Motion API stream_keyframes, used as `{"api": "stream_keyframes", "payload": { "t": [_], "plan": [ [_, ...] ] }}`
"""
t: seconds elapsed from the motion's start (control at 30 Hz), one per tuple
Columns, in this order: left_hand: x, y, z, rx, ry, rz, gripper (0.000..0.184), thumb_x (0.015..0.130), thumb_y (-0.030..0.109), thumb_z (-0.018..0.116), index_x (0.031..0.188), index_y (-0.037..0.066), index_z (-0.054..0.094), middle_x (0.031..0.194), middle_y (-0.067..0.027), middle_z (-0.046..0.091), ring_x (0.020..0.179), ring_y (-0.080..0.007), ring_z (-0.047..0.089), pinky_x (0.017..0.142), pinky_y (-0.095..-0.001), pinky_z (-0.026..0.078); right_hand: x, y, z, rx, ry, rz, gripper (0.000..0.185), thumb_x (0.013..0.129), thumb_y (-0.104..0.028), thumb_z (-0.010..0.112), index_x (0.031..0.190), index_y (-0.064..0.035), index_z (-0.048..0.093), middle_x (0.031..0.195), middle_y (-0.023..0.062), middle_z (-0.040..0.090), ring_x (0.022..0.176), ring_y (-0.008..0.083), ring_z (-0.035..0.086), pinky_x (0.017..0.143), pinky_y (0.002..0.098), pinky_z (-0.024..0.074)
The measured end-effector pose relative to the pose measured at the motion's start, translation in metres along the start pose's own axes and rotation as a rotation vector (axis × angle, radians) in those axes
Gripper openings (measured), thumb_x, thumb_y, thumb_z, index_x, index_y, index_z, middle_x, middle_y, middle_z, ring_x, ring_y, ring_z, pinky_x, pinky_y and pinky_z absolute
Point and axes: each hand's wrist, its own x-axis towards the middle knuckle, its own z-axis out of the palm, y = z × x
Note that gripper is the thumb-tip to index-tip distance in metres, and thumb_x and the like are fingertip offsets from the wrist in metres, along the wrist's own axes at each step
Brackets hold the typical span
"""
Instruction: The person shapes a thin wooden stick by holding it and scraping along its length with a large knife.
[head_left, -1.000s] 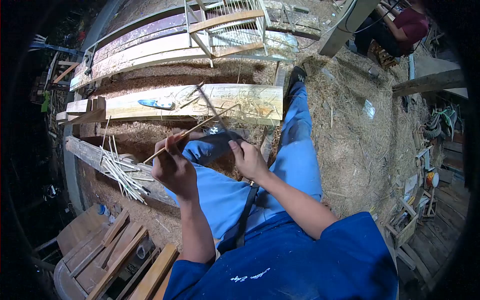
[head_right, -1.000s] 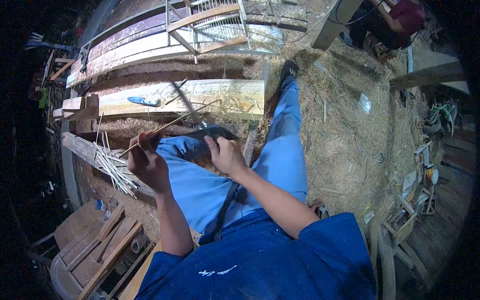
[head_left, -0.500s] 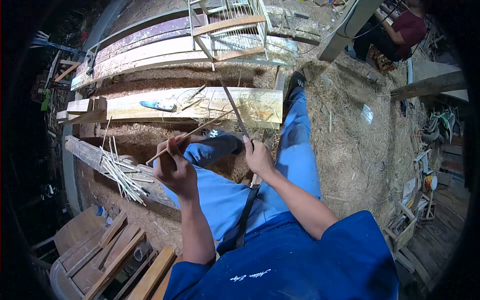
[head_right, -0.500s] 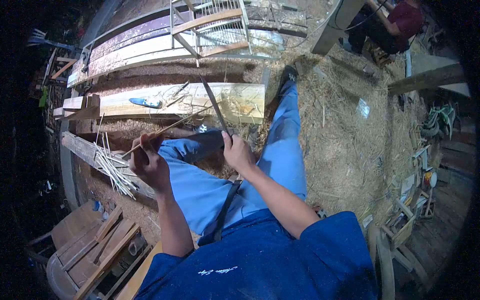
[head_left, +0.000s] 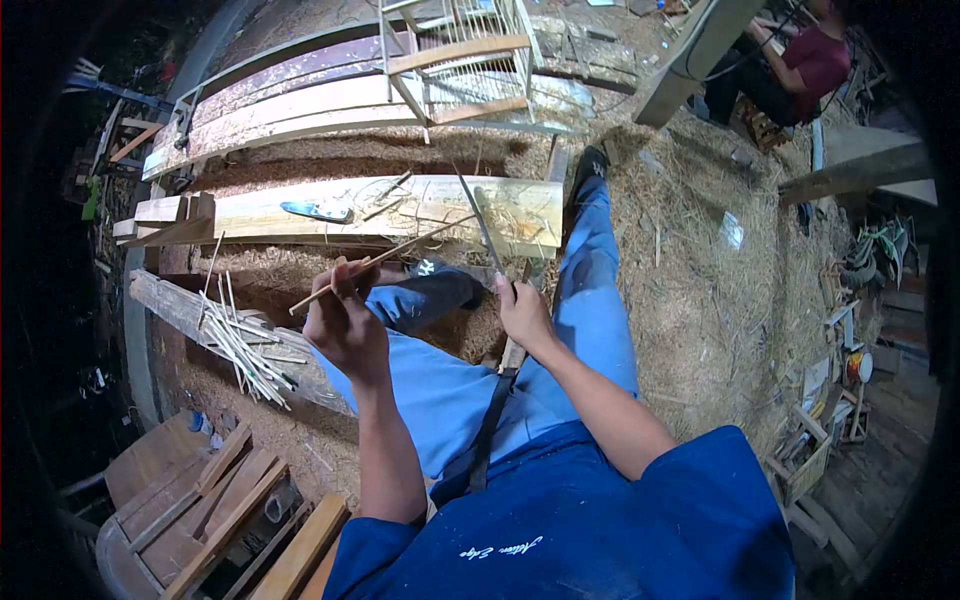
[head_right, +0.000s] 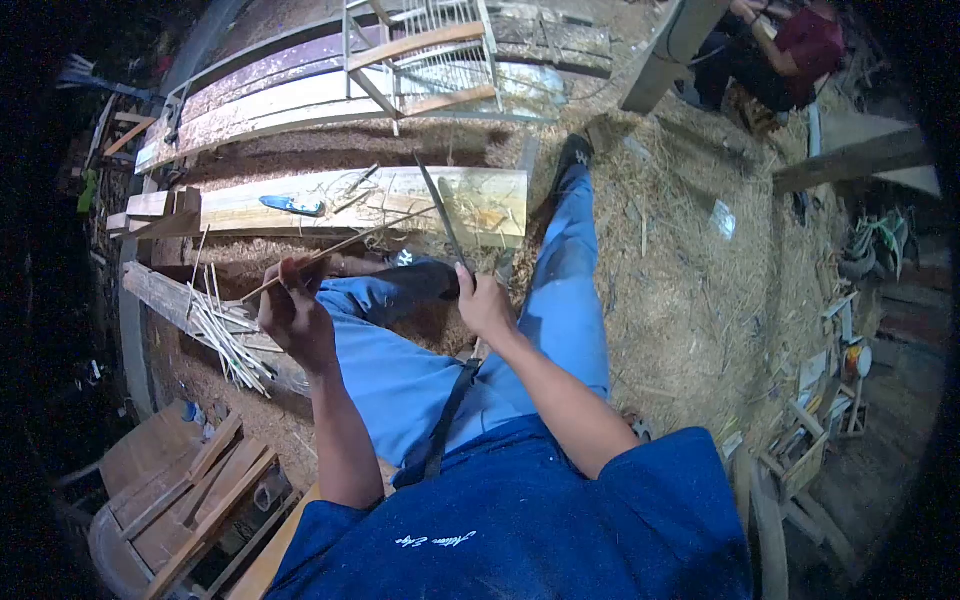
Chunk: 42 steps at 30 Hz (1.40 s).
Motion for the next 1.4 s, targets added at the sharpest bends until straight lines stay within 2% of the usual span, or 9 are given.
{"api": "stream_keyframes", "payload": {
  "t": [0.17,0.2,0.3,0.37,0.5,0.73,0.87,1.23,1.4],
  "plan": [
    [0.016,-0.015,-0.024,-0.259,0.166,-0.201,0.03,0.105,0.02,0.053,0.094,-0.006,0.064,0.087,-0.0132,0.069,0.075,-0.0229,0.071,0.074,-0.036,0.064,0.011,0.03,0.005,0.192,-0.083,0.073,0.063,0.1,-0.055,0.049,0.078,0.0018,0.066,0.069,0.0224,0.065,0.069,0.0383,0.066,0.067,0.0473,0.049],
    [0.019,-0.016,-0.031,-0.289,0.183,-0.265,0.032,0.105,0.022,0.053,0.094,-0.007,0.064,0.087,-0.0141,0.069,0.075,-0.0229,0.071,0.074,-0.0362,0.064,0.011,0.029,0.002,0.255,-0.061,-0.008,0.052,0.101,-0.048,0.055,0.074,-0.0034,0.059,0.051,0.0023,0.051,0.037,0.0099,0.046,0.036,0.0301,0.0357],
    [0.022,-0.03,-0.053,-0.353,0.248,-0.354,0.04,0.104,0.029,0.055,0.092,-0.009,0.063,0.086,-0.0166,0.068,0.073,-0.0237,0.071,0.071,-0.0361,0.065,0.001,0.005,-0.022,0.314,-0.099,-0.016,0.045,0.1,-0.04,0.062,0.073,-0.0035,0.06,0.049,0.0012,0.049,0.037,0.0109,0.047,0.035,0.0301,0.0344],
    [0.02,-0.037,-0.066,-0.393,0.311,-0.446,0.044,0.103,0.033,0.057,0.091,-0.009,0.063,0.085,-0.0167,0.068,0.07,-0.0243,0.071,0.068,-0.0349,0.065,0.009,0.01,-0.027,0.218,-0.078,-0.063,0.045,0.095,-0.043,0.067,0.08,-0.0007,0.066,0.056,0.0053,0.056,0.047,0.0151,0.055,0.047,0.0342,0.0428],
    [0.011,-0.047,-0.076,-0.446,0.299,-0.526,0.047,0.102,0.037,0.057,0.092,-0.009,0.062,0.083,-0.0166,0.067,0.071,-0.0258,0.071,0.067,-0.0351,0.065,-0.008,-0.047,-0.051,0.799,0.015,-0.027,0.03,0.098,-0.031,0.066,0.098,-0.0003,0.066,0.056,0.0002,0.05,0.037,0.0093,0.043,0.033,0.026,0.0366],
    [0.001,-0.052,-0.084,-0.553,0.213,-0.57,0.043,0.104,0.034,0.053,0.093,-0.006,0.061,0.084,-0.016,0.068,0.073,-0.0252,0.072,0.066,-0.0358,0.065,-0.022,-0.088,-0.081,0.953,-0.006,-0.056,0.047,0.101,-0.037,0.061,0.122,0.0042,0.057,0.058,-0.0005,0.043,0.04,0.0101,0.044,0.036,0.0268,0.0371],
    [-0.001,-0.052,-0.087,-0.579,0.188,-0.571,0.042,0.104,0.035,0.055,0.091,-0.005,0.063,0.083,-0.0149,0.069,0.071,-0.0242,0.072,0.064,-0.0364,0.065,-0.028,-0.09,-0.077,0.972,-0.035,-0.061,0.026,0.1,-0.028,0.063,0.106,-0.0052,0.054,0.058,0.0007,0.044,0.039,0.0126,0.046,0.036,0.0305,0.0417],
    [-0.008,-0.061,-0.105,-0.706,0.009,-0.537,0.039,0.104,0.034,0.052,0.099,-0.003,0.06,0.087,-0.0158,0.07,0.078,-0.0257,0.074,0.069,-0.0352,0.065,-0.032,-0.09,-0.06,0.959,0.003,-0.075,0.019,0.099,-0.021,0.064,0.096,-0.0066,0.053,0.06,0.0011,0.045,0.042,0.0126,0.048,0.036,0.0298,0.0415],
    [-0.007,-0.055,-0.111,-0.779,-0.039,-0.536,0.03,0.104,0.027,0.054,0.114,-0.001,0.061,0.096,-0.0193,0.071,0.092,-0.027,0.074,0.074,-0.0344,0.065,-0.032,-0.084,-0.057,0.917,0.049,-0.083,0.015,0.098,-0.018,0.064,0.101,-0.0052,0.055,0.071,0.0064,0.058,0.044,0.0126,0.05,0.039,0.0284,0.043]
  ]
}}
